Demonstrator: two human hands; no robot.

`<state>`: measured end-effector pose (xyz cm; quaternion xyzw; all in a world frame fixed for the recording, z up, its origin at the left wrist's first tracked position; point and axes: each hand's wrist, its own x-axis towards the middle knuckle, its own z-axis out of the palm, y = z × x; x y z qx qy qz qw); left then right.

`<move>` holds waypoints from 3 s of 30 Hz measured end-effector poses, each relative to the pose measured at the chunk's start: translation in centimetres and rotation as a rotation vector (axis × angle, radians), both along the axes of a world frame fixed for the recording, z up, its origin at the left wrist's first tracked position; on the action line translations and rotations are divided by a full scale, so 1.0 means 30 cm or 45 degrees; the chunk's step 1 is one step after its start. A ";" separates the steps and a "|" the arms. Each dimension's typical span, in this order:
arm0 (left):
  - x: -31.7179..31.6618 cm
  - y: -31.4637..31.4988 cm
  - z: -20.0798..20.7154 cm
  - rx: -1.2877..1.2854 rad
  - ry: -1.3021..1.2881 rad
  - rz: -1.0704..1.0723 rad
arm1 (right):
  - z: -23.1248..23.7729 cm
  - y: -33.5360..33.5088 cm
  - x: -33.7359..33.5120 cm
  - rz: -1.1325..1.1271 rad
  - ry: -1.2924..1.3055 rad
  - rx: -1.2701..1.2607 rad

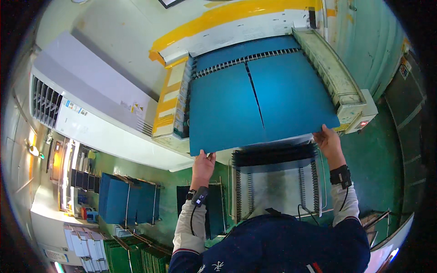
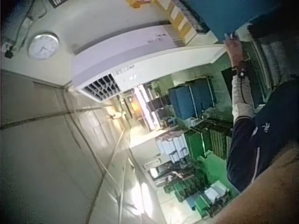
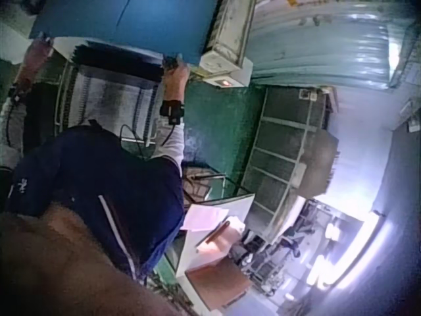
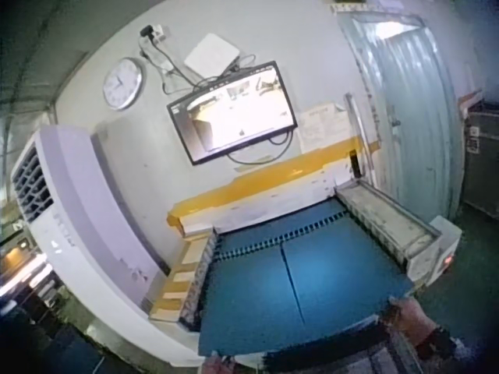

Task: Inserting blue plates into an industrial processor and organizing the racks of processed plates.

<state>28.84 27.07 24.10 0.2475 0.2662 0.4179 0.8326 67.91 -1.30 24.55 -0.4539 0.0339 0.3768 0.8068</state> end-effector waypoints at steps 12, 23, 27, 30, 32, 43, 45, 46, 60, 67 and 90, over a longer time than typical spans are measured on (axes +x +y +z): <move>-0.002 0.081 -0.009 0.132 0.112 -0.102 | 0.041 0.024 0.011 0.040 -0.103 -0.213; 0.022 0.110 0.040 0.108 0.220 -0.187 | 0.031 0.052 0.041 0.095 -0.144 -0.282; 0.012 0.136 0.020 0.107 0.261 -0.202 | 0.027 0.061 0.063 0.161 -0.160 -0.258; 0.022 0.123 0.037 0.132 0.284 -0.236 | 0.029 0.056 0.080 0.200 -0.162 -0.286; 0.012 0.121 0.030 0.142 0.279 -0.233 | 0.026 0.057 0.088 0.206 -0.151 -0.295; -0.136 -0.028 -0.081 -0.001 0.407 -0.233 | 0.028 0.043 0.049 0.216 -0.163 -0.236; -0.191 -0.114 -0.121 -0.072 0.403 -0.210 | -0.003 0.044 0.031 0.242 -0.238 -0.263; -0.233 -0.154 -0.168 -0.111 0.446 -0.201 | -0.021 0.043 0.008 0.287 -0.333 -0.318; -0.633 -0.717 -0.558 -0.567 0.741 -0.224 | -0.253 0.035 -0.374 0.727 -2.201 -0.664; -0.586 -0.790 -0.529 -0.564 0.859 -0.220 | -0.289 0.021 -0.419 0.865 -2.395 -0.797; -0.496 -0.908 -0.385 -0.307 1.016 -0.377 | -0.342 0.086 -0.424 1.015 -2.441 -0.787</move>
